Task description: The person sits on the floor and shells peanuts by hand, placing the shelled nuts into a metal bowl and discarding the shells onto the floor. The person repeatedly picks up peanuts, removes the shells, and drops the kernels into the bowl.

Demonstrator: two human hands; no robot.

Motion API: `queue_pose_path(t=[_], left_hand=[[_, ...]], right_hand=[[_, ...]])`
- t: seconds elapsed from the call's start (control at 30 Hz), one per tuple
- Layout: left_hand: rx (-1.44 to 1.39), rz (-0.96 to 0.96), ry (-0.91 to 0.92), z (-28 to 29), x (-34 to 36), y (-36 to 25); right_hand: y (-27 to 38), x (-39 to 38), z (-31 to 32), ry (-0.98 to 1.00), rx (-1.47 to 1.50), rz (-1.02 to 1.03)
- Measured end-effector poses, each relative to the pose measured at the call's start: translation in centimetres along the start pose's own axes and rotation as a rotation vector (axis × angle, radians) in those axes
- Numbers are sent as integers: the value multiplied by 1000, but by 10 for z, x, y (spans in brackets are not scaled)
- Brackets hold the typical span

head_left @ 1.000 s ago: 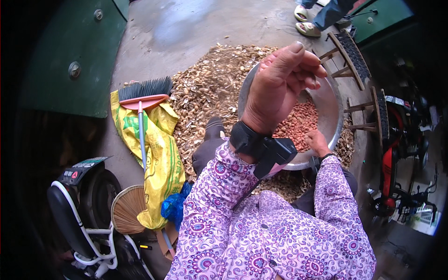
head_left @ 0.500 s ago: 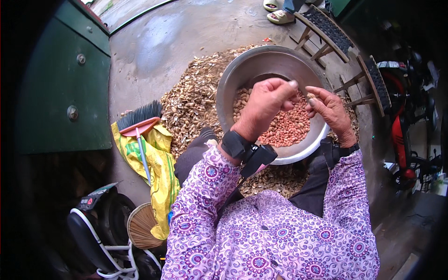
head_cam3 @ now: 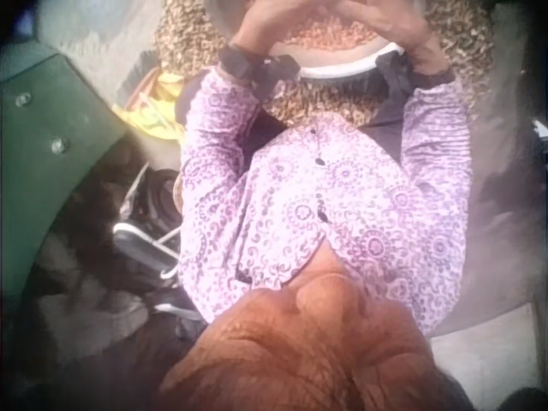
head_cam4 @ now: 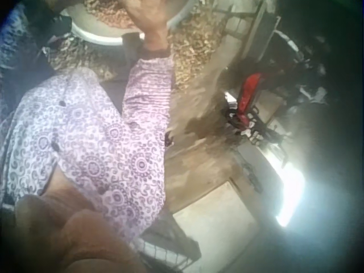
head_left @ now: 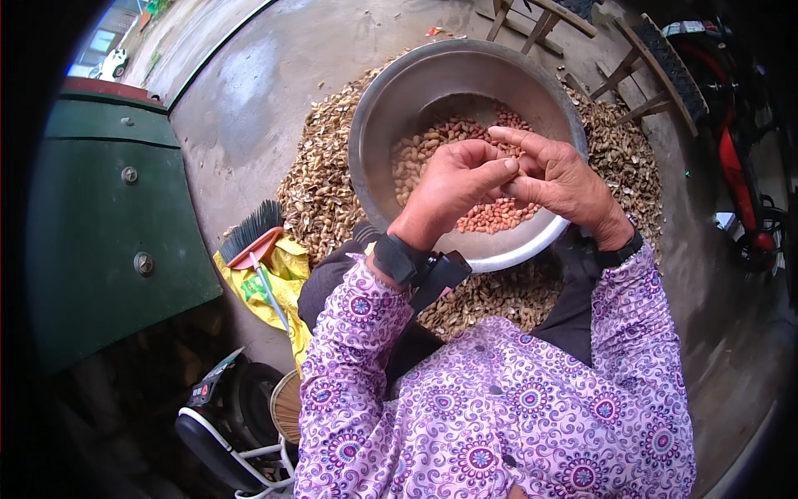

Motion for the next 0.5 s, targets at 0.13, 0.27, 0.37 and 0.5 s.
queue_pose_path(t=[0.13, 0.27, 0.37, 0.5], left_hand=[[61, 18, 6, -2, 5, -1], [-230, -121, -60, 12, 1, -1], [-414, -238, -99, 25, -5, -4], [-584, -415, -77, 27, -19, -13]], right_hand=[[-2, -5, 4, -24, -104, 16], [-9, 3, 9, -82, -129, 17], [-28, 15, 11, -130, -255, 19], [-65, 34, 4, -79, -521, -217]])
Point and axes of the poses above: each hand's wrist, its own x-axis towards the middle knuckle, its own z-axis out of the back of the hand, y = z × x, the point moved 1 cm from there along x, towards the middle knuckle, and after that the axes turned 13 degrees about y, right-handed, at the moved point
